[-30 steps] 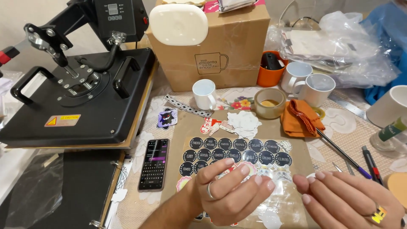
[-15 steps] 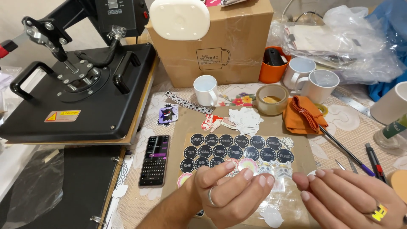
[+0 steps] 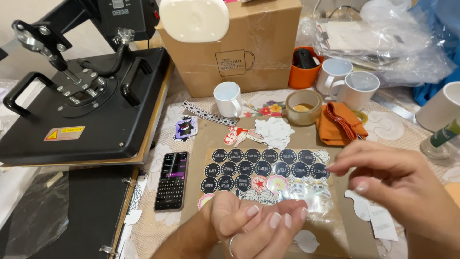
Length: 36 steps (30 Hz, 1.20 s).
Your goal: Peeling individual stickers from a backing sheet and applying them to a new surface, with occasional use of scissors for trimming.
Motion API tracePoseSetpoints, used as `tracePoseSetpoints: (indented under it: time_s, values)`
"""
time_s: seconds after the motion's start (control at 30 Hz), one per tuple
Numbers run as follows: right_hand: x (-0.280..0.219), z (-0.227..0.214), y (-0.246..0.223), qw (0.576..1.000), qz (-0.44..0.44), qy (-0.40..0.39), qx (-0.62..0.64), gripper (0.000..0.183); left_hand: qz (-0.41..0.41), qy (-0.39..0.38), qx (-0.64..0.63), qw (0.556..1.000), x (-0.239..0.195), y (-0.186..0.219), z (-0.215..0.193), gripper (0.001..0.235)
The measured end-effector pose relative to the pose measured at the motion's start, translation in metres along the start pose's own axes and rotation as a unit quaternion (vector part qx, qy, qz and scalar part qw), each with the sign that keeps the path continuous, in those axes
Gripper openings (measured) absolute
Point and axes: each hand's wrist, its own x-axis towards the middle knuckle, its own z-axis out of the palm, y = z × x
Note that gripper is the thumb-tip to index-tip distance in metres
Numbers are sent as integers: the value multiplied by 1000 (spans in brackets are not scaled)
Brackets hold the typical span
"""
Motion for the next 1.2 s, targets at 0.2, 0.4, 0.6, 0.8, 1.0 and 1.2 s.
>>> tracePoseSetpoints:
  time_s: [0.2,0.4,0.6,0.8,1.0,1.2]
  values:
    - [1,9,-12,998,2,-50,-44,17,-13,-13,-58,998,24,-18,-4,39]
    - [4,6,-19,996,14,-42,-76,27,-4,-28,-55,998,27,-20,-6,39]
    - [5,7,-21,994,-13,-62,-93,9,-2,-23,-44,999,14,-7,-1,47]
    - [-3,11,-28,976,-106,17,-192,12,-128,-5,-185,974,54,-34,5,9]
    - [-5,8,-35,935,-199,41,-291,22,-464,-96,-548,689,55,-10,2,51]
    - [-6,16,-35,963,-94,77,-243,15,-404,-97,-460,785,47,-6,11,43]
